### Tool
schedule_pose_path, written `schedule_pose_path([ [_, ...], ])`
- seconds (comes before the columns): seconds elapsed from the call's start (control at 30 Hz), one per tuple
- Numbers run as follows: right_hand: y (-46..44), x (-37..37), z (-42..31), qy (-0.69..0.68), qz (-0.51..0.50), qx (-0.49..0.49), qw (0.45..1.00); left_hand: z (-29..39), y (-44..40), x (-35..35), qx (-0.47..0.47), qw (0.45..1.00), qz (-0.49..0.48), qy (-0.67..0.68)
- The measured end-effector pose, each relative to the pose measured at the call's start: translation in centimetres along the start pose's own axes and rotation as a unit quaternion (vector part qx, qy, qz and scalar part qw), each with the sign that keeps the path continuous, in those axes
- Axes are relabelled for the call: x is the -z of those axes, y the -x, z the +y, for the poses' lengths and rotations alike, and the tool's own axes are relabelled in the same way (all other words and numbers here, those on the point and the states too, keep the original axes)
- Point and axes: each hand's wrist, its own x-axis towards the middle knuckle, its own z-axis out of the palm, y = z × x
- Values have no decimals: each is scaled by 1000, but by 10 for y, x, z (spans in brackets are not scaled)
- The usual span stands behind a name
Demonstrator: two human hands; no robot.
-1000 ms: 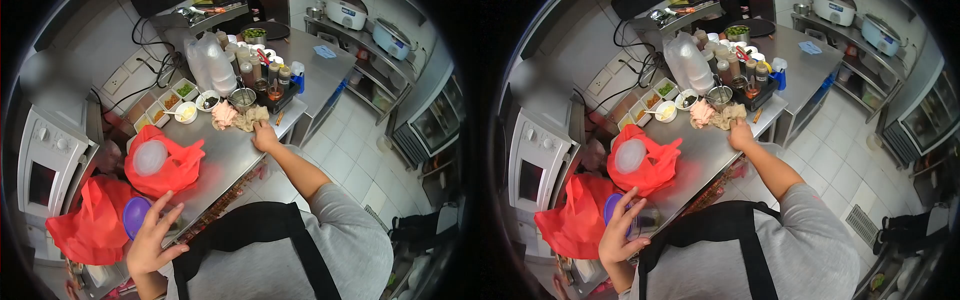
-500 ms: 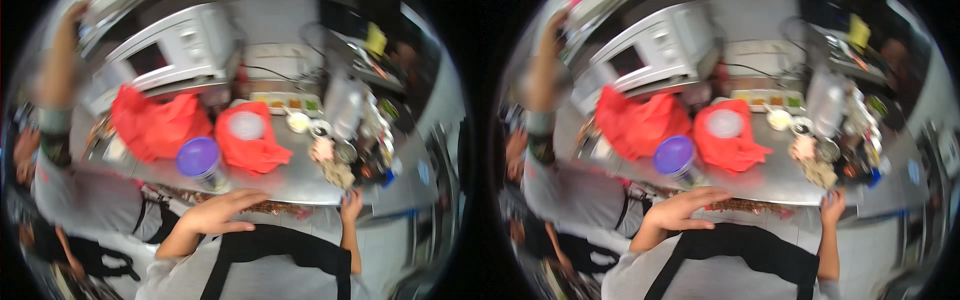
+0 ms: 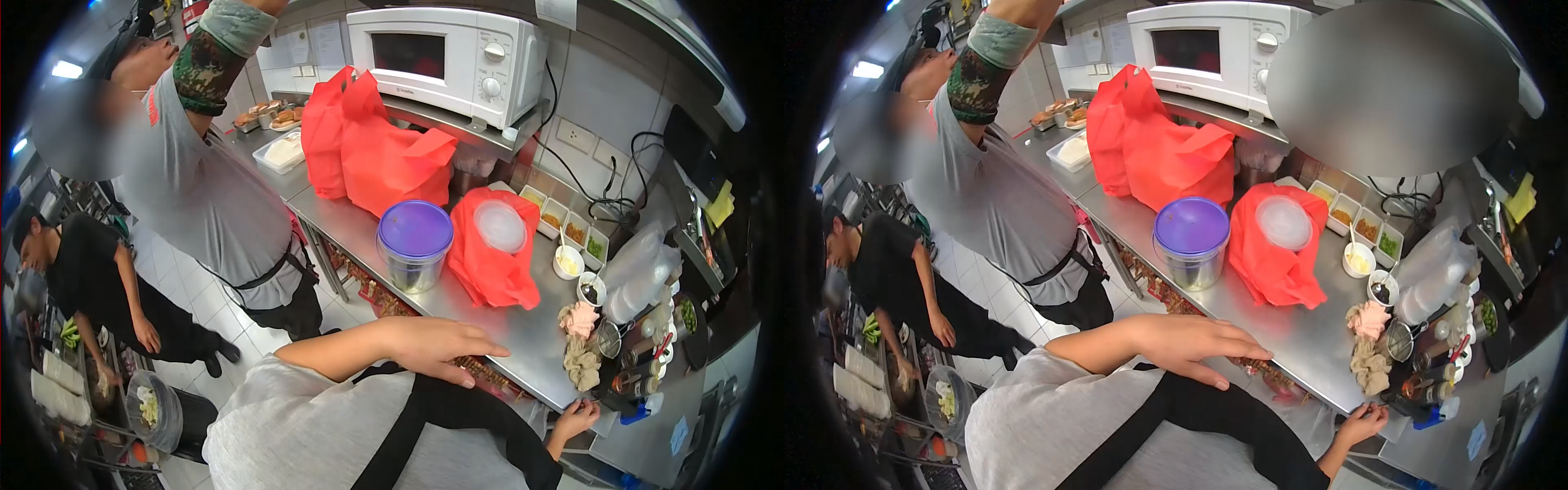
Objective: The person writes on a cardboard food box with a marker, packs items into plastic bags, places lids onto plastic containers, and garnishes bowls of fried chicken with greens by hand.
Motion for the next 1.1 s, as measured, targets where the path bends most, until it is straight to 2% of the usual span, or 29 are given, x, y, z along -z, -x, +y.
schedule_pose_path([
  [0.13, -1, 2, 12, -33, -30, -11, 999, -1, -8, 0, -17, 1000, -20, 0],
  [0.23, -6, -3, 20, 0, -22, 21, 1000, -9, -17, -6, -43, 999, -33, 5],
  [0.3, -9, 15, -2, -115, -33, -22, 993, -9, -28, -5, -45, 998, -50, 16],
  [0.33, -6, 26, -13, -105, -17, -2, 994, -11, -37, -4, -54, 996, -65, 23],
  [0.43, 30, 34, -1, -55, 66, 53, 995, -18, -72, -2, -127, 988, -80, 36],
  [0.53, 98, 68, -11, -43, 14, -23, 999, -4, -112, -1, -163, 981, -96, 41],
  [0.57, 125, 80, -9, -20, -15, -53, 998, -5, -124, -1, -219, 974, -56, 11],
  [0.63, 162, 117, -4, -30, -49, -191, 980, 7, -146, 6, -300, 952, 64, -16],
  [0.67, 166, 137, 2, 7, 68, -212, 975, 3, -157, 13, -350, 927, 137, -14],
  [0.7, 157, 176, -3, 53, 106, -282, 952, 11, -172, 24, -435, 879, 194, 31],
  [0.73, 136, 226, -16, 59, 174, -280, 942, 23, -183, 38, -521, 807, 277, 34],
  [0.77, 99, 285, -58, 101, 240, -227, 938, 37, -194, 54, -585, 750, 306, 33],
  [0.83, 48, 378, -169, 91, 394, -63, 912, 65, -206, 74, -694, 649, 311, 20],
  [0.87, 27, 402, -231, 142, 411, 124, 892, 76, -211, 81, -733, 616, 290, 14],
  [0.9, 39, 432, -262, 187, 367, 248, 877, 87, -214, 85, -766, 585, 267, 6],
  [0.97, 48, 448, -332, 298, 256, 411, 822, 101, -215, 90, -814, 538, 218, -9],
  [1.03, 45, 439, -381, 357, 144, 477, 790, 108, -216, 95, -842, 507, 185, -14],
  [1.1, 38, 426, -410, 381, 71, 489, 782, 107, -216, 102, -855, 490, 166, -18],
])
